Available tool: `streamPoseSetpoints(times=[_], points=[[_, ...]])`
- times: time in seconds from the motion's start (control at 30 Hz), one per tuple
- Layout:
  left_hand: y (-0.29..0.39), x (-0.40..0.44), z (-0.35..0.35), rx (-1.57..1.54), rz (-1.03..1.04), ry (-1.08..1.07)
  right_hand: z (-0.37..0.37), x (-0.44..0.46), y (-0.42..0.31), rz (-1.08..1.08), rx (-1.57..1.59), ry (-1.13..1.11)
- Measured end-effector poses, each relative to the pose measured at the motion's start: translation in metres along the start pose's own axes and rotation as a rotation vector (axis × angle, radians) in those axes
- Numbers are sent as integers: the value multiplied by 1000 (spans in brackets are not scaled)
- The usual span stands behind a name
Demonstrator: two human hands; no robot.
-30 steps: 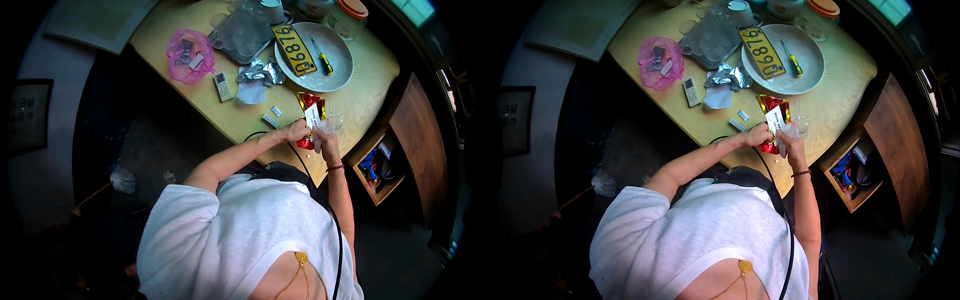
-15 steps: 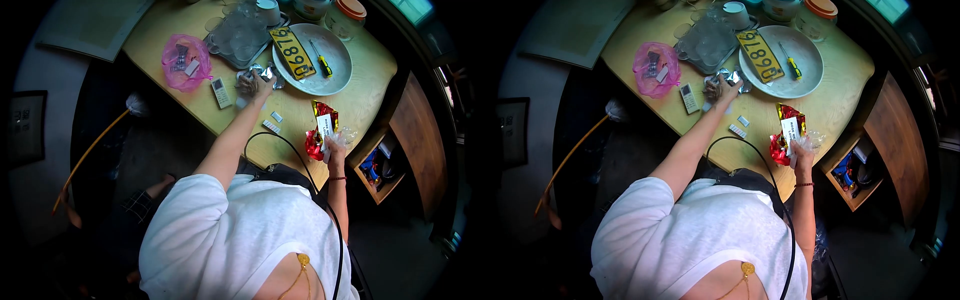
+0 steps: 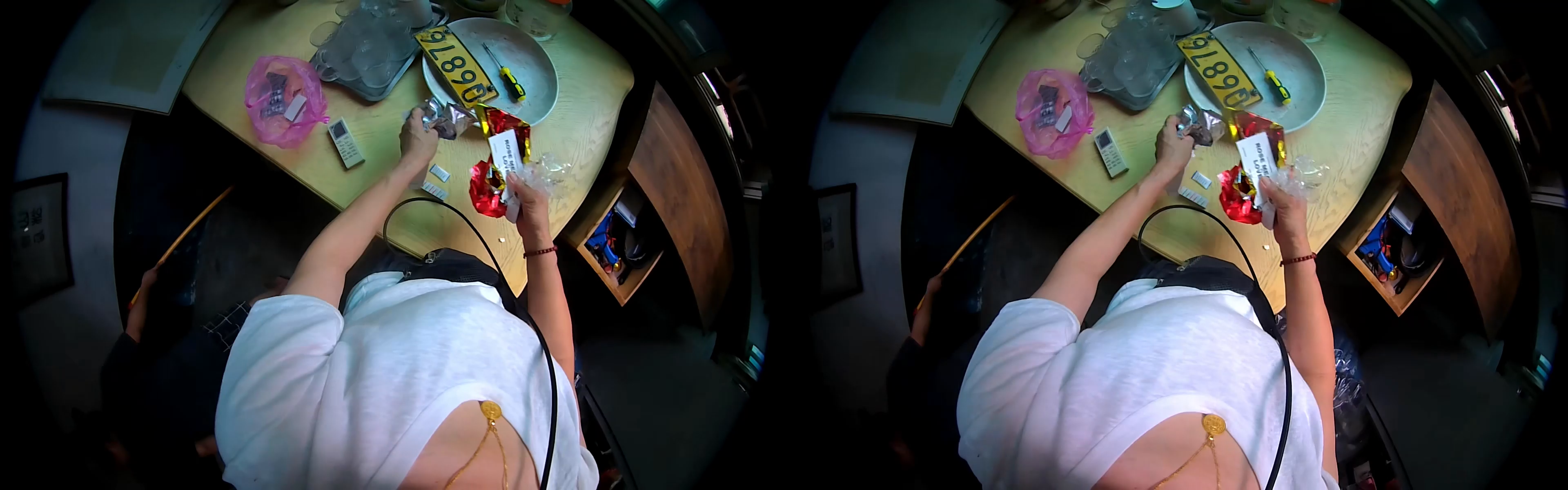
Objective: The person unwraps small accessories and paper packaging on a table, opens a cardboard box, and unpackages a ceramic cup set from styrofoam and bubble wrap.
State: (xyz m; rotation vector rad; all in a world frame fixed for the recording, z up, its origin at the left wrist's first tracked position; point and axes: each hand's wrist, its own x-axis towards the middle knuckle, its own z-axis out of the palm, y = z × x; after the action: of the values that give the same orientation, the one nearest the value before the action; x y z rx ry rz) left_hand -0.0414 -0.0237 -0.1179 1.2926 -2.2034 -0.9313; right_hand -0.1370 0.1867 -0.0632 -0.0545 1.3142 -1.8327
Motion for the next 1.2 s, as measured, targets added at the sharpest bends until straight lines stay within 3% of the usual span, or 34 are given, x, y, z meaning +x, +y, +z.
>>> streamPoseSetpoints(times=[0.1,0.17,0.23,0.27,0.33,0.4,0.47,0.5,0.57,0.6,0.67,0.8,0.83,0.93,1.03,1.17,1.2], points=[[29,-31,-1,-428,33,-224,22,12,10,6,-141,-59],[56,-43,-11,-580,72,-246,37,14,14,-65,-142,-2],[53,-40,-27,-891,86,-542,42,12,14,-117,-116,52],[52,-39,-34,-893,87,-541,39,14,18,-133,-164,59],[51,-40,-45,-1133,-122,-950,30,22,33,-192,-283,47],[50,-52,-35,-1015,-48,-809,34,21,36,-351,-657,77],[38,-54,-13,-893,64,-575,63,5,26,-464,-757,61],[38,-53,-20,-891,58,-571,71,-1,27,-571,-856,51],[44,-53,-44,-1031,-161,-666,76,-6,29,-507,-872,-28],[49,-57,-51,-1195,-156,-586,85,-11,22,-565,-907,-93],[38,-56,-58,-1206,-178,-529,89,-2,31,-724,-825,-231],[9,-46,-73,-1229,-274,-365,87,13,24,-531,-879,-414],[4,-40,-84,-1209,-293,-301,85,22,17,-82,-564,-473],[-27,-18,-125,-1218,-302,-87,70,32,23,-243,-300,-306],[-49,-12,-161,-1296,-183,44,42,35,61,-272,-1029,-324],[-63,-19,-176,-1231,-294,79,50,16,103,-824,-1383,-342],[-65,-21,-175,-1221,-291,109,42,25,121,-754,-1458,-333]])
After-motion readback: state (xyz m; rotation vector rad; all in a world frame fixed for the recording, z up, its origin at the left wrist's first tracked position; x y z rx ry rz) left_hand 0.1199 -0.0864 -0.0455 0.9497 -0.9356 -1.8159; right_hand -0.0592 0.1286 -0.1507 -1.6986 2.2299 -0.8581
